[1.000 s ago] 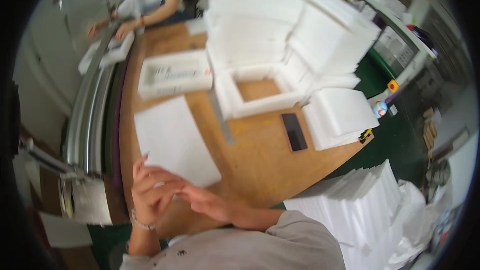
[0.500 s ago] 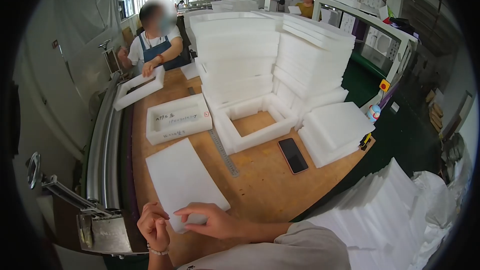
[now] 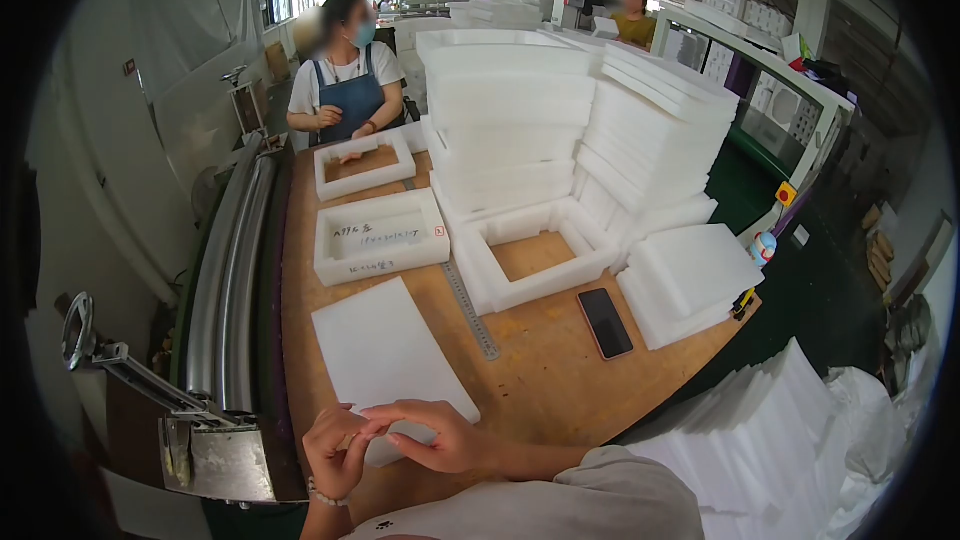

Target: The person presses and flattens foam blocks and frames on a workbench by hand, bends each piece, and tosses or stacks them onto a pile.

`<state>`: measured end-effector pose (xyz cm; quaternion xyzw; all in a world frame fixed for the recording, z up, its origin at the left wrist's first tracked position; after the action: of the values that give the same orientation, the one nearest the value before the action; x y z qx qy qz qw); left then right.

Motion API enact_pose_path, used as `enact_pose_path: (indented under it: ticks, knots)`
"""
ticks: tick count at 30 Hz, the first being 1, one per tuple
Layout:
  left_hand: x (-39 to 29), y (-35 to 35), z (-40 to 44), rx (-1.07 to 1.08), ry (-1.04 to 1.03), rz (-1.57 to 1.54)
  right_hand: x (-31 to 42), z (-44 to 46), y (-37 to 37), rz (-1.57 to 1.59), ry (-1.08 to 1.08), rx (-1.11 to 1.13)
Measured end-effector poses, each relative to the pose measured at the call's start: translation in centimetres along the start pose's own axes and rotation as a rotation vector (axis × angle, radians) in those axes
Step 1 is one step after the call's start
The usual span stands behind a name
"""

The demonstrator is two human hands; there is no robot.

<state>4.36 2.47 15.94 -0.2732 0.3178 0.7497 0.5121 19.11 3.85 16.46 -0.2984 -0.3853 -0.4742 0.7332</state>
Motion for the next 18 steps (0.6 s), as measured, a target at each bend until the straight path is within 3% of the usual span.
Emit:
enact_pose_path:
  ticks: [18]
  knots:
    - [1.0, 1.0, 0.4, -0.076, -0.025, 0.037, -1.6, 0.4, -1.3, 0.048, -0.058, 0.047]
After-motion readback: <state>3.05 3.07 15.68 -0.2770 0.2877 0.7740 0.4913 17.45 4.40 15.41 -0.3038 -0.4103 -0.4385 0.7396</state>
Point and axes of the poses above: each hand's wrist, its own z-axis towards the middle knuckle, its own y-axis out of the back of the hand, x = y × z, the point moved 8 cm from there along z, towards the middle knuckle, and after that the axes turned 13 degrees about -x, right-handed, at the moved point
